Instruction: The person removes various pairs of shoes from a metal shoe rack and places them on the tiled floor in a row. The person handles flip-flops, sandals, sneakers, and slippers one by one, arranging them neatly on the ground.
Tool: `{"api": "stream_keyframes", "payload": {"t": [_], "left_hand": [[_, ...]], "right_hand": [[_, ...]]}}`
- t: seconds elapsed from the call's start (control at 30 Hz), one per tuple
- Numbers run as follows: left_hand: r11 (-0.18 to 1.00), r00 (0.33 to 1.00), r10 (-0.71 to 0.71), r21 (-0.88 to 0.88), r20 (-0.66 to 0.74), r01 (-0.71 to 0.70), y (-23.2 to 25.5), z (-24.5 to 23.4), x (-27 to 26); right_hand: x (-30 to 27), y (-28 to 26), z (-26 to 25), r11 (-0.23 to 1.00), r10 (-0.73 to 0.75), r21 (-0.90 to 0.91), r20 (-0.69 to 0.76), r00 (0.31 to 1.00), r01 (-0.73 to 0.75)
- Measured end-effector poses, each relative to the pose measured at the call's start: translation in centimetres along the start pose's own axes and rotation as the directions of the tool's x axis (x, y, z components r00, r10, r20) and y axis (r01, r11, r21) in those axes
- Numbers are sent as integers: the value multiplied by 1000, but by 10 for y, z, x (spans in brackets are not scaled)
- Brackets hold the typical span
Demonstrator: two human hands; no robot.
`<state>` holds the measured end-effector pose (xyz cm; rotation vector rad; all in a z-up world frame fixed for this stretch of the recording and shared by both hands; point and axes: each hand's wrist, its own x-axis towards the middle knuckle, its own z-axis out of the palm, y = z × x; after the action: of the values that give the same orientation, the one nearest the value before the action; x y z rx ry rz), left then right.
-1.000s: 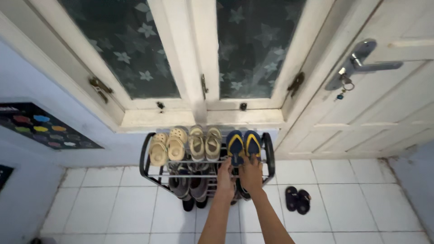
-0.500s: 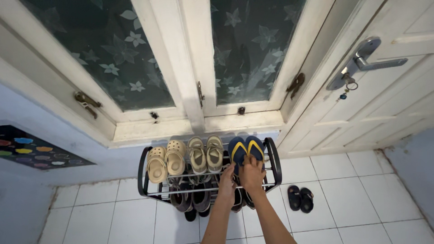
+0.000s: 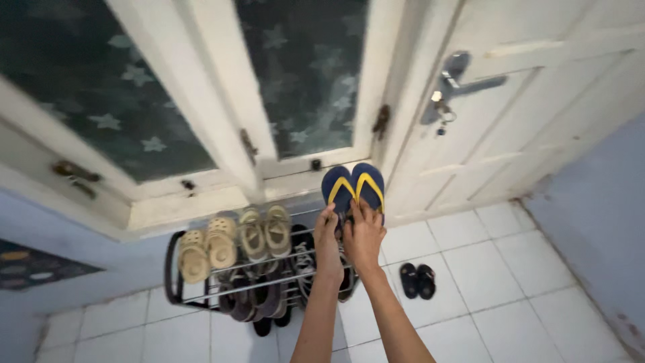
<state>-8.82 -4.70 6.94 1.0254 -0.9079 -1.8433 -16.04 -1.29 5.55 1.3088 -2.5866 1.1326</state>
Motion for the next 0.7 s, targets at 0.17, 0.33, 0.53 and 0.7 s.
{"api": "stream_keyframes", "payload": {"t": [0.17, 0.33, 0.53, 0.7], "left_hand": [[993, 980, 78, -104, 185, -60, -43, 77, -32], [996, 958, -72, -24, 279, 82, -122, 148, -69], [955, 924, -294, 52, 242, 291, -263, 221, -106], [879, 869, -475, 30, 137, 476, -400, 266, -125]], "right_hand": [[3, 63, -77, 995, 96, -5, -68, 993, -97], [-20, 173, -133, 978, 203, -30, -86, 975, -206], [-68, 343, -162, 930, 362, -72, 30, 932, -360], [-108, 489, -161, 880, 468, -152, 133, 873, -449]]}}
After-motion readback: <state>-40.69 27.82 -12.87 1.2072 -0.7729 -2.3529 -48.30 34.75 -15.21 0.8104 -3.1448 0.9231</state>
